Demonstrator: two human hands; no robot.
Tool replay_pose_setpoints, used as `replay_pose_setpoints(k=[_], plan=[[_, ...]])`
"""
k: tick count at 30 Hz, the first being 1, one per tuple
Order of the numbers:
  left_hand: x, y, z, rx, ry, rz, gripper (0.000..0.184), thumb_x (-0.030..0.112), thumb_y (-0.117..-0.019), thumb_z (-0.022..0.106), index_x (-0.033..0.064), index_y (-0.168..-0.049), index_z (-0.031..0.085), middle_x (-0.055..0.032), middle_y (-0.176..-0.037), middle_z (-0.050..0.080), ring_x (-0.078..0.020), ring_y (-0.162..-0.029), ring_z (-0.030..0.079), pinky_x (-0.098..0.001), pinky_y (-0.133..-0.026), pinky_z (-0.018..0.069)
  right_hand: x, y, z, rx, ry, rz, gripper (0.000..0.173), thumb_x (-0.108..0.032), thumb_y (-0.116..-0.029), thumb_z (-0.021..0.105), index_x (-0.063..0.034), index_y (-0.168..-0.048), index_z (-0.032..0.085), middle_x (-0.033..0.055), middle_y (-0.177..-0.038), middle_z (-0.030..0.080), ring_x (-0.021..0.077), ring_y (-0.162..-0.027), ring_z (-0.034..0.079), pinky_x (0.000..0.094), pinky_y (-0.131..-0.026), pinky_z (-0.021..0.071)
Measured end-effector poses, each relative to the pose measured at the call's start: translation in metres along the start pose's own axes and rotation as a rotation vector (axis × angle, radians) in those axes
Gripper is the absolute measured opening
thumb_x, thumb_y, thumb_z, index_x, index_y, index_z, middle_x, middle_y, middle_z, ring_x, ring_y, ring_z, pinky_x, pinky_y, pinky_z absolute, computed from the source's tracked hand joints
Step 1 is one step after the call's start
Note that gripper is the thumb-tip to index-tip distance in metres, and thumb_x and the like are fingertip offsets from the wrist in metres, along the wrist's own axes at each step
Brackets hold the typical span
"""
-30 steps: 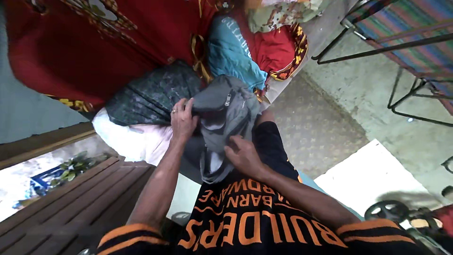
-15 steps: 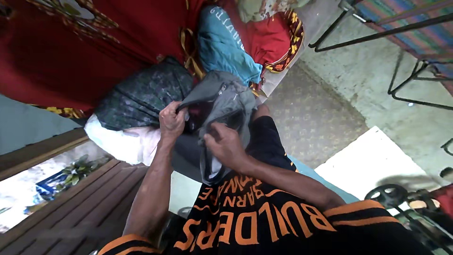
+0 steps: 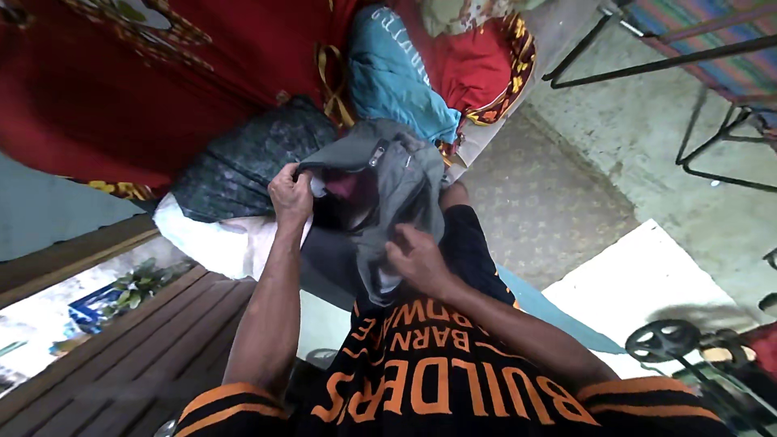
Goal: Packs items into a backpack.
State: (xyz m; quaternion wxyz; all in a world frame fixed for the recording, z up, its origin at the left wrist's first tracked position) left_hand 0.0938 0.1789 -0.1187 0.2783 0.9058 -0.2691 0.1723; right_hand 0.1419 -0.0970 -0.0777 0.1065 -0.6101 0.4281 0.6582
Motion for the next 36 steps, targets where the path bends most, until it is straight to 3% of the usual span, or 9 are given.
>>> replay_pose_setpoints(k=[10,16,20,22,24,28,31,33,36], plan=[[0.005,-0.02,0.002,-0.014,-0.036,0.005,0.025,0.016,-0.1004,0.057,-0.0023,-0.112,0.07,-0.0213,-0.102,0.072,-0.0311,-0.096,0.069,-0.0533,-0.09,0.0513,0.026,-0.004,-0.029,0.083,-0.168,0.15,0.02,-0.008,-0.0946,0.061,0.0038,-0.109,0.067,0.0057,-0.085,0.071,0.0047,-0.071,0.068,0.023,-0.067,0.0597],[0.004,-0.023,0.007,-0.036,0.019,0.011,0.029,0.011,-0.0965,0.062,-0.001,-0.122,0.067,-0.0199,-0.111,0.072,-0.0282,-0.1,0.07,-0.0485,-0.093,0.0543,0.047,-0.003,-0.043,0.108,-0.33,0.332,0.016,-0.003,-0.0961,0.059,0.0024,-0.111,0.062,0.0053,-0.086,0.071,0.0103,-0.069,0.07,0.0279,-0.065,0.0625],[0.04,0.012,0.013,-0.005,-0.094,0.204,0.054,0.014,-0.0912,0.067,-0.0034,-0.14,0.054,-0.029,-0.137,0.057,-0.0455,-0.13,0.053,-0.0585,-0.109,0.0434,0.055,-0.002,-0.036,0.066,-0.361,0.389,0.012,-0.005,-0.0958,0.059,0.0015,-0.106,0.061,0.0062,-0.085,0.07,0.0136,-0.07,0.071,0.0304,-0.067,0.0637],[0.074,0.055,0.023,0.061,-0.103,0.383,0.046,0.015,-0.0922,0.069,-0.0029,-0.134,0.058,-0.0271,-0.138,0.056,-0.0452,-0.132,0.05,-0.0569,-0.111,0.0411,0.061,-0.004,-0.031,0.04,-0.399,0.434,0.01,-0.004,-0.0967,0.059,0.0013,-0.105,0.06,0.0071,-0.085,0.071,0.0149,-0.07,0.072,0.0312,-0.067,0.0639],[0.09,0.084,0.052,0.008,-0.01,0.456,0.038,0.018,-0.0916,0.07,-0.0021,-0.123,0.066,-0.023,-0.128,0.064,-0.0389,-0.124,0.059,-0.0536,-0.106,0.0472,0.065,-0.004,-0.025,-0.002,-0.428,0.493,0.01,-0.004,-0.0976,0.059,0.0012,-0.105,0.059,0.0084,-0.086,0.07,0.0162,-0.071,0.072,0.0323,-0.068,0.0642],[0.066,0.07,0.128,-0.529,0.22,-0.129,0.069,0.042,-0.1014,0.062,0.0014,-0.153,0.04,-0.0228,-0.15,0.05,-0.0369,-0.137,0.051,-0.0551,-0.114,0.0416,0.071,-0.003,-0.016,-0.108,-0.462,0.592,0.014,-0.005,-0.0991,0.057,0.0024,-0.111,0.058,0.0102,-0.089,0.071,0.018,-0.073,0.073,0.0337,-0.069,0.0649],[0.056,0.055,0.158,-0.612,0.433,-0.258,0.061,0.034,-0.1021,0.063,0.0023,-0.15,0.045,-0.0227,-0.133,0.063,-0.0319,-0.121,0.063,-0.0509,-0.105,0.0494,0.074,-0.003,-0.026,-0.292,-0.174,0.625,0.021,-0.015,-0.1025,0.059,0.0021,-0.115,0.06,0.0095,-0.091,0.073,0.0159,-0.076,0.074,0.032,-0.072,0.0641],[0.057,0.056,0.159,-0.627,0.445,-0.213,0.051,0.028,-0.1036,0.061,0.0032,-0.147,0.051,-0.0218,-0.129,0.065,-0.0305,-0.117,0.065,-0.05,-0.103,0.0513,0.063,-0.024,-0.059,-0.382,0.299,0.495,0.038,-0.035,-0.1041,0.057,-0.0023,-0.12,0.069,0.012,-0.1,0.074,0.0234,-0.09,0.072,0.0463,-0.085,0.0589],[0.046,0.07,0.156,-0.608,0.431,-0.186,0.049,0.026,-0.1022,0.064,0.0041,-0.144,0.053,-0.0204,-0.13,0.065,-0.0305,-0.116,0.066,-0.0506,-0.101,0.0527,0.028,-0.077,-0.106,-0.117,0.652,0.254,0.034,-0.034,-0.1044,0.059,-0.0034,-0.113,0.072,0.0196,-0.095,0.073,0.0396,-0.087,0.071,0.0646,-0.076,0.0552]])
Point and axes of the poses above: each hand's wrist, its own y-axis away from the middle knuckle, its own z-axis out of the palm, x = y × z, the point moved 9 cm from there along -y, towards the middle knuckle
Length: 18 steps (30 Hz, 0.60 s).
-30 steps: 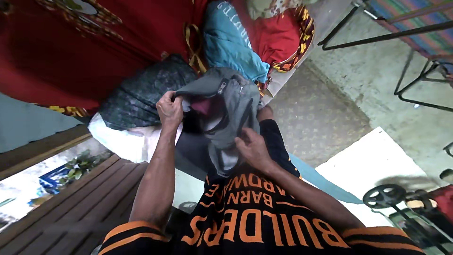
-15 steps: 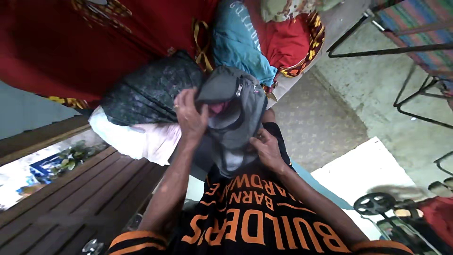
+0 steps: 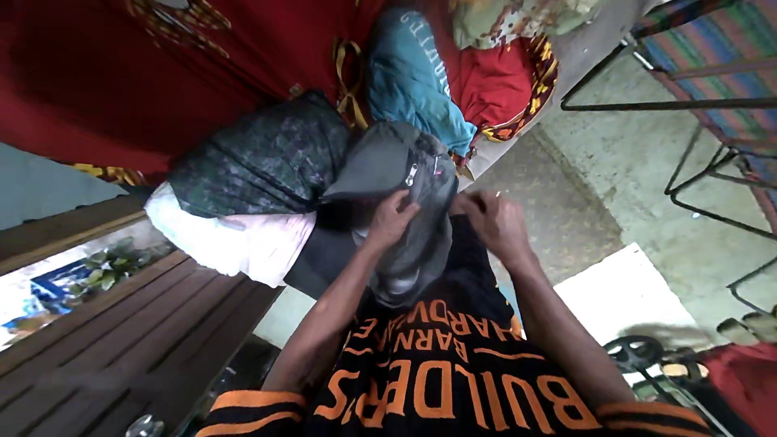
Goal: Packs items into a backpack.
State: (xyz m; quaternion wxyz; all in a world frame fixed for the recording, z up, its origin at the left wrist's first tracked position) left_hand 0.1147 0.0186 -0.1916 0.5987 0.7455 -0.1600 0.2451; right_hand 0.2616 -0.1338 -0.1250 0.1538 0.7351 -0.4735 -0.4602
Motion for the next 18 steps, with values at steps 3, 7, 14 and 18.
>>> replay_pose_setpoints(k=[3,7,14,18], plan=[[-0.004,0.006,0.001,-0.002,0.028,-0.003,0.048,0.026,-0.1015,0.065,0.006,-0.143,0.054,-0.0183,-0.129,0.066,-0.0277,-0.113,0.067,-0.0484,-0.099,0.0543,-0.024,-0.072,0.002,0.015,0.02,-0.149,0.033,-0.024,-0.1031,0.058,-0.0047,-0.128,0.067,0.0197,-0.118,0.071,0.039,-0.108,0.069,0.0625,-0.09,0.0536],[-0.005,0.005,-0.006,0.036,0.081,0.022,0.044,0.025,-0.1007,0.066,0.0071,-0.14,0.058,-0.0151,-0.128,0.068,-0.024,-0.114,0.067,-0.0474,-0.1,0.054,-0.02,-0.138,0.064,-0.214,0.077,-0.185,0.036,-0.025,-0.0976,0.066,-0.0037,-0.127,0.068,0.0245,-0.122,0.068,0.0445,-0.116,0.064,0.0669,-0.098,0.0489],[-0.01,0.006,-0.014,0.032,0.093,-0.004,0.046,0.025,-0.1014,0.065,0.0059,-0.143,0.056,-0.0175,-0.131,0.066,-0.0273,-0.116,0.066,-0.0488,-0.1,0.0533,0.0,-0.12,0.078,-0.222,-0.177,-0.05,0.045,-0.029,-0.0932,0.074,-0.0041,-0.129,0.066,0.0187,-0.113,0.071,0.0353,-0.106,0.068,0.0606,-0.097,0.0516],[-0.011,0.008,-0.014,0.011,0.091,-0.018,0.045,0.025,-0.1018,0.065,0.0072,-0.142,0.057,-0.0167,-0.129,0.067,-0.027,-0.113,0.067,-0.0484,-0.099,0.0539,0.003,-0.111,0.084,-0.221,-0.168,-0.009,0.031,-0.024,-0.0949,0.072,-0.0032,-0.118,0.072,0.0196,-0.109,0.073,0.0372,-0.105,0.069,0.0616,-0.095,0.0512]])
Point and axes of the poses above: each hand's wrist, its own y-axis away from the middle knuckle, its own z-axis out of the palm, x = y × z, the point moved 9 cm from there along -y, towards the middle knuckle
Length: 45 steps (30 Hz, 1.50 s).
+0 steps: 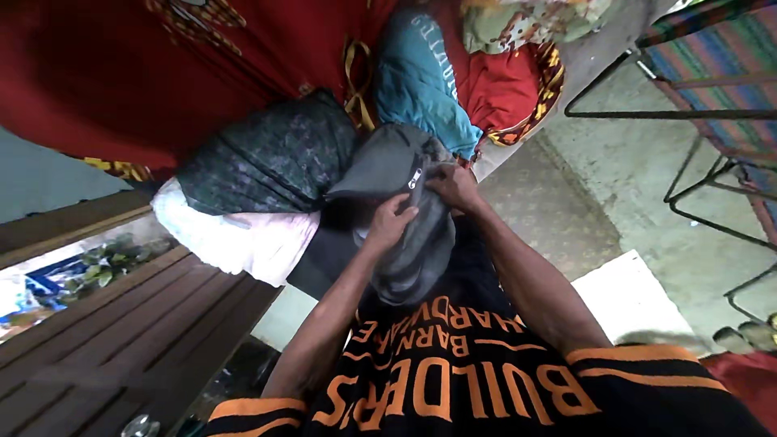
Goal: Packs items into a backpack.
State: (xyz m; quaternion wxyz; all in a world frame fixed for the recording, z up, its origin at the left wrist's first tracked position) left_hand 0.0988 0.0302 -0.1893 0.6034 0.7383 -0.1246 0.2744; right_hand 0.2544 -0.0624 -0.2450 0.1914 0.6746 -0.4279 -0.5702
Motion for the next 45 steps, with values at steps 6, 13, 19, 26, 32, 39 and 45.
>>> replay_pose_setpoints(k=[6,13,19,26,32,39,45], plan=[[0.001,0.0,-0.001,-0.011,-0.004,-0.023,0.046,0.026,-0.1017,0.065,0.0069,-0.143,0.056,-0.0189,-0.125,0.068,-0.0285,-0.11,0.067,-0.0487,-0.096,0.0542,-0.002,0.006,0.007,0.02,0.147,-0.055,0.027,-0.021,-0.0961,0.064,-0.0025,-0.114,0.071,0.0236,-0.116,0.068,0.0418,-0.115,0.063,0.0632,-0.098,0.0487],[0.008,0.0,-0.002,-0.04,0.069,-0.049,0.045,0.024,-0.1023,0.064,0.0068,-0.143,0.055,-0.0187,-0.127,0.067,-0.0285,-0.11,0.066,-0.0477,-0.095,0.0541,-0.027,0.036,-0.005,0.204,0.157,-0.198,0.021,-0.018,-0.0944,0.062,-0.0044,-0.106,0.074,0.0183,-0.1,0.073,0.038,-0.101,0.069,0.0591,-0.09,0.0534],[0.016,0.002,0.0,-0.08,0.105,-0.033,0.045,0.032,-0.1062,0.054,0.0073,-0.144,0.055,-0.0155,-0.141,0.06,-0.0266,-0.127,0.058,-0.0485,-0.107,0.0469,-0.057,0.077,-0.002,0.301,0.173,-0.36,0.016,-0.016,-0.0909,0.068,-0.0042,-0.1,0.074,0.0157,-0.096,0.072,0.0366,-0.096,0.069,0.0579,-0.087,0.0548],[0.02,-0.02,-0.005,-0.034,0.027,-0.031,0.042,0.034,-0.1053,0.056,0.0016,-0.13,0.065,-0.0169,-0.119,0.069,-0.0249,-0.108,0.066,-0.0482,-0.097,0.0529,-0.087,0.107,0.027,0.33,0.345,-0.557,0.016,-0.018,-0.0903,0.068,-0.0045,-0.094,0.075,0.0133,-0.091,0.074,0.0349,-0.098,0.07,0.0545,-0.095,0.0531],[0.081,-0.038,-0.055,0.265,-0.192,0.107,0.029,0.024,-0.1033,0.059,-0.0009,-0.116,0.067,-0.0172,-0.103,0.069,-0.0255,-0.094,0.067,-0.0478,-0.088,0.0541,-0.111,0.133,0.055,0.332,0.386,-0.677,0.014,-0.017,-0.0919,0.066,-0.0062,-0.088,0.074,0.0108,-0.083,0.073,0.0322,-0.092,0.071,0.0494,-0.09,0.0556],[0.104,-0.053,-0.074,0.269,-0.305,0.131,0.03,0.025,-0.1047,0.057,0.0006,-0.118,0.067,-0.0173,-0.105,0.069,-0.0268,-0.097,0.067,-0.0488,-0.091,0.0535,-0.12,0.127,0.075,0.29,0.344,-0.696,0.014,-0.019,-0.0925,0.066,-0.0078,-0.09,0.074,0.0092,-0.083,0.073,0.03,-0.094,0.071,0.0492,-0.097,0.0535],[0.101,-0.05,-0.069,0.26,-0.365,0.149,0.031,0.025,-0.1056,0.055,-0.0004,-0.119,0.067,-0.0189,-0.108,0.07,-0.0294,-0.102,0.067,-0.0509,-0.094,0.0523,-0.108,0.131,0.098,0.217,0.306,-0.67,0.016,-0.018,-0.0927,0.064,-0.0054,-0.092,0.074,0.011,-0.084,0.074,0.0318,-0.091,0.072,0.0496,-0.09,0.0556]])
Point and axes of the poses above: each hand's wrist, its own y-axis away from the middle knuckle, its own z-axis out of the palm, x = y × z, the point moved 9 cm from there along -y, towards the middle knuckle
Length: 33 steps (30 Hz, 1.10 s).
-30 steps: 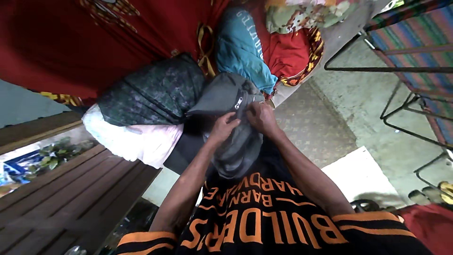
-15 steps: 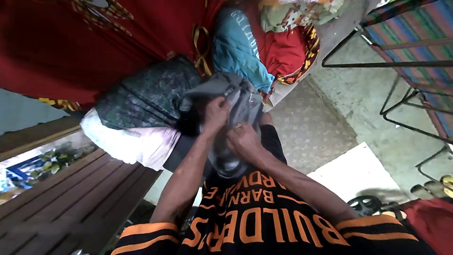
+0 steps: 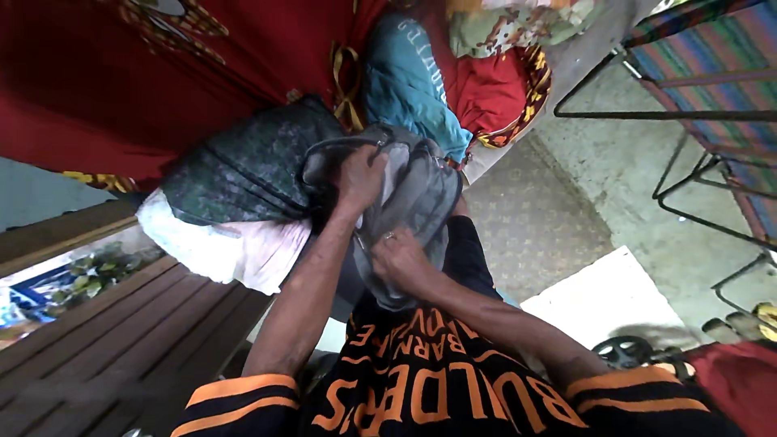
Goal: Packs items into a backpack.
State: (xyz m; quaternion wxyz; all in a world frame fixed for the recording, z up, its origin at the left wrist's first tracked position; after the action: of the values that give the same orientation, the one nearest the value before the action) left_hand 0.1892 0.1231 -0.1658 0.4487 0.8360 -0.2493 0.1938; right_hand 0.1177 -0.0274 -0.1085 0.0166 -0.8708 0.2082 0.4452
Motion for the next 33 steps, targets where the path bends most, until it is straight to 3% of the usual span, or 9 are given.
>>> replay_pose_setpoints(k=[5,8,10,12,14,17,19,25,33], plan=[[-0.004,0.003,0.007,0.005,-0.013,0.032,0.03,0.023,-0.1059,0.054,-0.0009,-0.12,0.067,-0.0197,-0.109,0.07,-0.0301,-0.102,0.068,-0.0508,-0.095,0.0527,-0.003,0.006,0.008,-0.074,-0.039,-0.007,0.016,-0.018,-0.0916,0.064,-0.0054,-0.093,0.074,0.0123,-0.087,0.074,0.0333,-0.094,0.072,0.0493,-0.091,0.0555],[-0.012,0.023,0.017,-0.079,-0.009,0.049,0.032,0.025,-0.1065,0.054,0.0003,-0.122,0.066,-0.0207,-0.109,0.07,-0.0322,-0.101,0.069,-0.0544,-0.093,0.0539,0.0,-0.009,-0.003,-0.42,-0.379,0.06,0.03,-0.025,-0.1028,0.058,-0.0033,-0.117,0.073,0.0153,-0.112,0.074,0.03,-0.113,0.067,0.0476,-0.106,0.0482],[-0.031,0.04,0.039,-0.183,0.009,0.082,0.032,0.026,-0.1052,0.057,0.0011,-0.123,0.067,-0.0208,-0.109,0.071,-0.0329,-0.099,0.07,-0.056,-0.091,0.0557,0.023,-0.038,-0.055,-0.24,-0.614,0.103,0.027,-0.024,-0.1013,0.063,-0.0025,-0.113,0.076,0.0103,-0.106,0.076,0.0173,-0.101,0.072,0.0382,-0.096,0.0574],[-0.062,0.062,0.071,-0.345,-0.001,0.01,0.037,0.03,-0.1057,0.055,0.0039,-0.13,0.066,-0.0164,-0.12,0.071,-0.0269,-0.112,0.068,-0.0498,-0.102,0.0532,0.085,-0.068,-0.104,0.078,-0.517,0.226,0.022,-0.02,-0.1,0.065,-0.0018,-0.106,0.075,0.0089,-0.096,0.076,0.014,-0.085,0.072,0.0358,-0.081,0.0614],[-0.084,0.093,0.098,-0.503,-0.027,-0.099,0.044,0.032,-0.1079,0.048,0.0042,-0.138,0.061,-0.0172,-0.132,0.066,-0.0274,-0.125,0.063,-0.0488,-0.111,0.0459,0.173,-0.104,-0.124,0.218,-0.242,0.439,0.029,-0.021,-0.1012,0.063,0.0011,-0.117,0.071,0.0162,-0.107,0.074,0.0251,-0.095,0.072,0.0447,-0.088,0.0585],[-0.1,0.128,0.12,-0.589,-0.043,-0.153,0.043,0.031,-0.1089,0.047,0.0035,-0.139,0.06,-0.0194,-0.132,0.066,-0.0313,-0.123,0.064,-0.0523,-0.109,0.0467,0.301,-0.149,-0.086,0.11,-0.061,0.719,0.056,-0.025,-0.0957,0.068,-0.0043,-0.146,0.053,0.0241,-0.137,0.061,0.0417,-0.124,0.061,0.0612,-0.101,0.0493],[-0.103,0.138,0.127,-0.618,-0.053,-0.173,0.045,0.032,-0.1095,0.045,0.0033,-0.142,0.058,-0.0198,-0.134,0.065,-0.0321,-0.124,0.063,-0.0527,-0.109,0.0464,0.339,-0.165,-0.05,-0.015,0.047,0.777,0.075,-0.026,-0.0904,0.075,-0.0054,-0.154,0.042,0.0292,-0.145,0.052,0.0504,-0.131,0.052,0.069,-0.1,0.0461],[-0.089,0.127,0.131,-0.558,-0.154,-0.142,0.046,0.035,-0.1103,0.042,0.0076,-0.145,0.056,-0.0177,-0.132,0.067,-0.0328,-0.121,0.066,-0.054,-0.105,0.049,0.32,-0.17,-0.054,-0.058,0.04,0.699,0.034,-0.025,-0.0981,0.06,-0.0061,-0.126,0.068,0.024,-0.119,0.069,0.0449,-0.111,0.066,0.0683,-0.09,0.0506],[-0.083,0.115,0.115,-0.455,-0.157,-0.102,0.044,0.032,-0.1089,0.045,0.0059,-0.142,0.058,-0.0199,-0.125,0.069,-0.0348,-0.117,0.067,-0.0545,-0.104,0.0499,0.211,-0.13,-0.213,0.449,-0.106,0.26,0.022,-0.014,-0.0946,0.064,0.0023,-0.107,0.072,0.0142,-0.096,0.073,0.0174,-0.087,0.069,0.0375,-0.082,0.0568]])
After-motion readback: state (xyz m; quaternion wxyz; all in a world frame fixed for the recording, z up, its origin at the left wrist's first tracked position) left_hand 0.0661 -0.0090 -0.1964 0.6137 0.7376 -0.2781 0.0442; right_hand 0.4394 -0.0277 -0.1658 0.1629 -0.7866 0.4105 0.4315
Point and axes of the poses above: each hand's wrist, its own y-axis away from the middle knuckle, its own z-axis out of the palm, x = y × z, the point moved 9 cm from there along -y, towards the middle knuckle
